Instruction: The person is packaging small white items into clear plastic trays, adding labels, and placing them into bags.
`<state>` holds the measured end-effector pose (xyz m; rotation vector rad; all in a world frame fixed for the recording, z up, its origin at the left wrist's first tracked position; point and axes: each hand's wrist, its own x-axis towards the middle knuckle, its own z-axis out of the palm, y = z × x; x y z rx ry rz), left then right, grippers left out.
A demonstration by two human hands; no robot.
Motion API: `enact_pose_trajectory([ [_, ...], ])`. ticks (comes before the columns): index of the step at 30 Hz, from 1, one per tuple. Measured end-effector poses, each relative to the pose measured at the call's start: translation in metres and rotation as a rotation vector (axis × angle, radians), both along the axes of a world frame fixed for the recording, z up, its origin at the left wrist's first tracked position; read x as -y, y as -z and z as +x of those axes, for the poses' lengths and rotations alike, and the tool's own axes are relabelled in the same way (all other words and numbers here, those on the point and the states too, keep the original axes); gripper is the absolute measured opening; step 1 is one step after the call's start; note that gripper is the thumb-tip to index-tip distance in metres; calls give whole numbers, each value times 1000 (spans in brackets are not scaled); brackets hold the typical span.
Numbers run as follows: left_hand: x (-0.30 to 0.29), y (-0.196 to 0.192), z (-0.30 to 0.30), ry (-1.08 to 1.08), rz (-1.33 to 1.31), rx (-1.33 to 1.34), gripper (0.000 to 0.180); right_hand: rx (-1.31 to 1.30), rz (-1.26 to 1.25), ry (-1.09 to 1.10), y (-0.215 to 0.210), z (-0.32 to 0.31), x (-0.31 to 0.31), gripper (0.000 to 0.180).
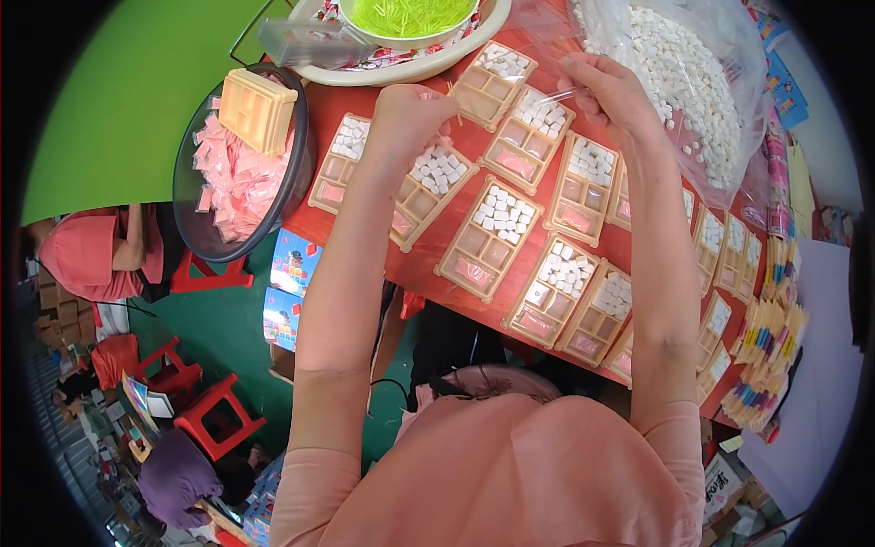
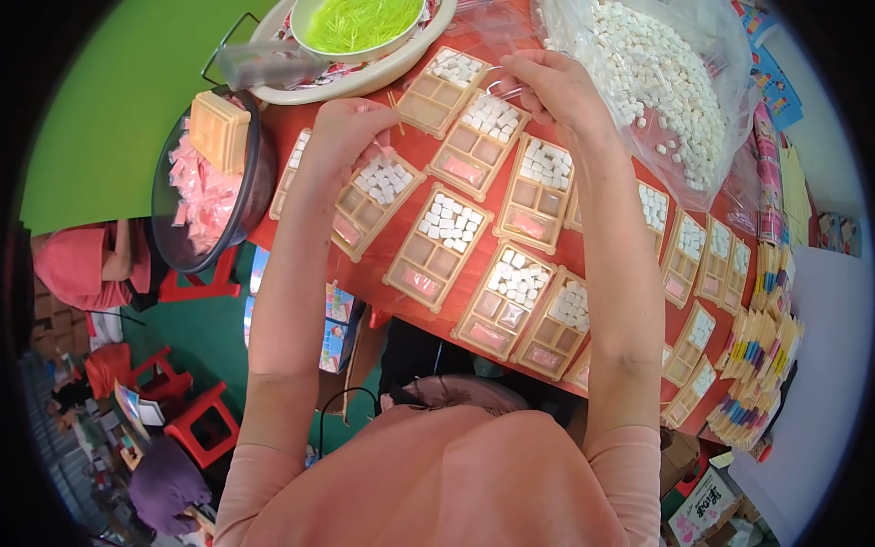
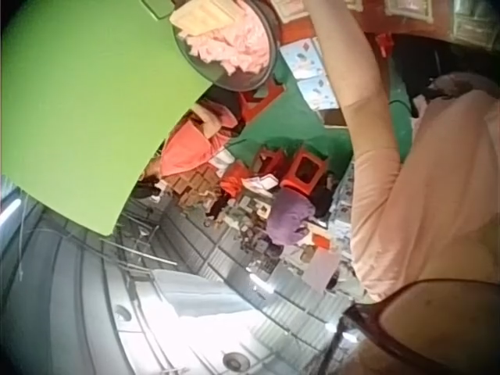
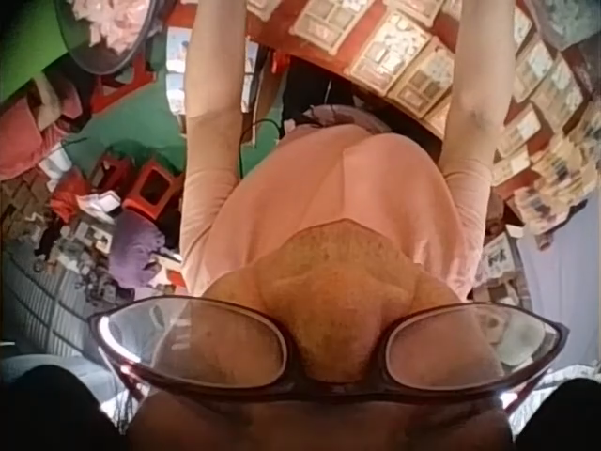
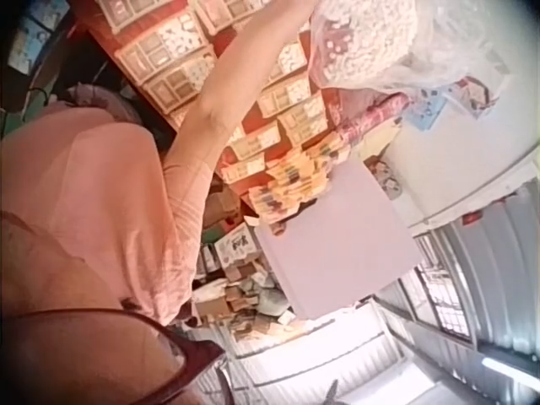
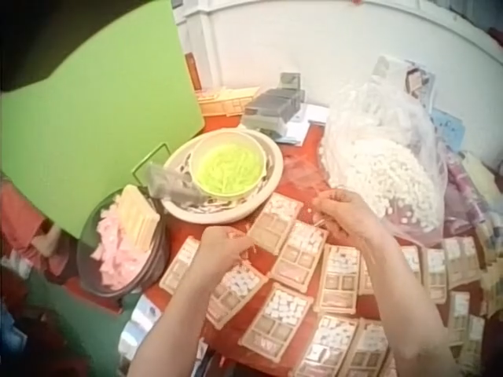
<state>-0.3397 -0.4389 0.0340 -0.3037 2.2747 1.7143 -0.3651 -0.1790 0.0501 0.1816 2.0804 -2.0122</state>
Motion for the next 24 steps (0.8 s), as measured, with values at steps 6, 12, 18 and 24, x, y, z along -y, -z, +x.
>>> enact_pose_trajectory([
  [6,-25,11,-9,-181,321,220,21,-83,17,209,-2,18,-17,20],
  [12,-33,-1,-1,-233,327,264,16,-89,-60,293,8,29,-38,20],
  [18,-15,3,15,-77,616,164,17,-181,-73,414,7,25,-38,28],
  [24,-5,8,35,-63,864,149,36,-817,344,332,16,6,-18,17],
])
